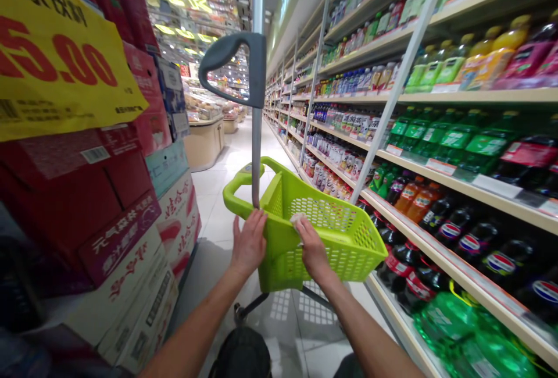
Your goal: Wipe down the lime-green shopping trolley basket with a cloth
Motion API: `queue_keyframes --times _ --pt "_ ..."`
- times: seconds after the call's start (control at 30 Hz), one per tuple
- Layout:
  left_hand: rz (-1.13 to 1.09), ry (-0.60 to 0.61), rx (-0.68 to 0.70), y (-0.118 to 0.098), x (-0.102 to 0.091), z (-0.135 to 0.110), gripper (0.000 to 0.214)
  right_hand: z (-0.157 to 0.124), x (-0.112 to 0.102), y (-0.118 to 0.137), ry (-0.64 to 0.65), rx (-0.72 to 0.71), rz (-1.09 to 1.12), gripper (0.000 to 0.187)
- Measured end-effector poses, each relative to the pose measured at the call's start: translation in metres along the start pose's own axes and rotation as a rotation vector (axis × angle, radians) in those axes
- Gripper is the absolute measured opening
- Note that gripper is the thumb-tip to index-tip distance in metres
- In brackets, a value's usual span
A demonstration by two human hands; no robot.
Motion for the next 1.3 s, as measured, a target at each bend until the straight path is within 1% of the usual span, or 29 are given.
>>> queue_keyframes --times 0.07,0.1,0.13,0.17,0.2,0.23,0.27,0.33,0.4,0.43,0.47,0.5,0.53,0.6,0.67,0.73,0.77,0.8,0.83,0.87,0.97,1.03,1.07,1.1,1.13,1.23,1.27,1.3 --pt "0.061 -0.089 -0.143 0.034 -0.019 0.007 0.048 -0.009 -0.012 -0.032 -0.028 0.051 -0.066 0.063" --pt "0.084 -0.095 -0.176 0.046 -0.023 0.011 0.05 -0.012 -0.017 -0.046 -0.043 0.086 -0.101 0.06" --pt "0.1 -0.076 -0.181 0.053 -0.024 0.014 0.051 -0.014 -0.021 -0.057 -0.059 0.122 -0.127 0.058" --pt "0.11 -0.045 -0.17 0.057 -0.021 0.017 0.052 -0.014 -0.021 -0.062 -0.076 0.149 -0.137 0.056" --pt "0.119 -0.015 -0.156 0.058 -0.018 0.018 0.052 -0.012 -0.02 -0.059 -0.091 0.164 -0.131 0.055" --pt "0.13 0.004 -0.148 0.059 -0.015 0.019 0.053 -0.007 -0.015 -0.05 -0.105 0.166 -0.105 0.055" --pt "0.142 0.009 -0.149 0.058 -0.013 0.02 0.053 -0.001 -0.009 -0.035 -0.114 0.153 -0.064 0.056" --pt "0.161 -0.005 -0.149 0.056 -0.013 0.019 0.055 0.015 0.006 0.009 -0.115 0.094 0.048 0.058" --pt "0.17 -0.017 -0.13 0.052 -0.015 0.018 0.056 0.033 0.017 0.057 -0.097 0.004 0.169 0.059" --pt "0.174 -0.017 -0.119 0.052 -0.017 0.018 0.057 0.042 0.018 0.08 -0.083 -0.053 0.221 0.06" --pt "0.18 -0.01 -0.109 0.052 -0.018 0.019 0.057 0.052 0.015 0.1 -0.083 -0.111 0.263 0.059" --pt "0.187 0.0 -0.101 0.053 -0.019 0.02 0.056 0.063 0.007 0.117 -0.098 -0.17 0.294 0.059" --pt "0.196 0.009 -0.093 0.054 -0.02 0.022 0.055 0.077 -0.006 0.131 -0.134 -0.228 0.313 0.057" --pt "0.209 0.022 -0.078 0.057 -0.02 0.027 0.053 0.111 -0.041 0.151 -0.254 -0.33 0.314 0.052" --pt "0.21 0.042 -0.058 0.058 -0.017 0.033 0.053 0.149 -0.076 0.166 -0.376 -0.413 0.266 0.045" --pt "0.206 0.071 -0.051 0.057 -0.012 0.036 0.053 0.181 -0.096 0.179 -0.423 -0.487 0.168 0.04" --pt "0.206 0.082 -0.055 0.056 -0.009 0.036 0.053 0.192 -0.097 0.184 -0.407 -0.529 0.116 0.039" --pt "0.207 0.085 -0.06 0.055 -0.007 0.036 0.052 0.196 -0.092 0.187 -0.361 -0.58 0.067 0.038" --pt "0.21 0.081 -0.065 0.053 -0.006 0.035 0.052 0.192 -0.082 0.189 -0.292 -0.64 0.024 0.037" --pt "0.213 0.073 -0.066 0.052 -0.006 0.034 0.053 0.182 -0.068 0.188 -0.203 -0.704 -0.014 0.036" --pt "0.213 0.064 -0.044 0.048 -0.005 0.027 0.054 0.124 -0.023 0.174 0.049 -0.883 -0.09 0.034" --pt "0.206 0.067 -0.032 0.047 -0.003 0.023 0.054 0.094 -0.007 0.163 0.147 -0.966 -0.107 0.035" --pt "0.203 0.064 -0.029 0.047 -0.002 0.022 0.054 0.089 -0.004 0.161 0.171 -0.99 -0.106 0.035" --pt "0.201 0.056 -0.026 0.047 -0.002 0.021 0.055 0.092 -0.007 0.162 0.174 -0.998 -0.095 0.036" --pt "0.201 0.044 -0.024 0.047 -0.002 0.02 0.056 0.102 -0.013 0.164 0.156 -0.982 -0.077 0.037" --pt "0.199 0.001 -0.017 0.046 -0.003 0.02 0.06 0.15 -0.041 0.172 0.005 -0.835 -0.04 0.038" --pt "0.196 -0.005 -0.016 0.045 -0.004 0.02 0.06 0.16 -0.047 0.173 -0.037 -0.796 -0.055 0.038" --pt "0.194 -0.007 -0.016 0.045 -0.004 0.02 0.061 0.163 -0.047 0.174 -0.054 -0.784 -0.086 0.037"
Point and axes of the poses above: each hand's wrist, its own z-axis towards the middle knuckle, its own x-axis out of the palm, y = z × x, the point moved 10 cm from there along z, towards the middle knuckle, and after that the axes turned 6 degrees about -y, right-handed, at the moved point
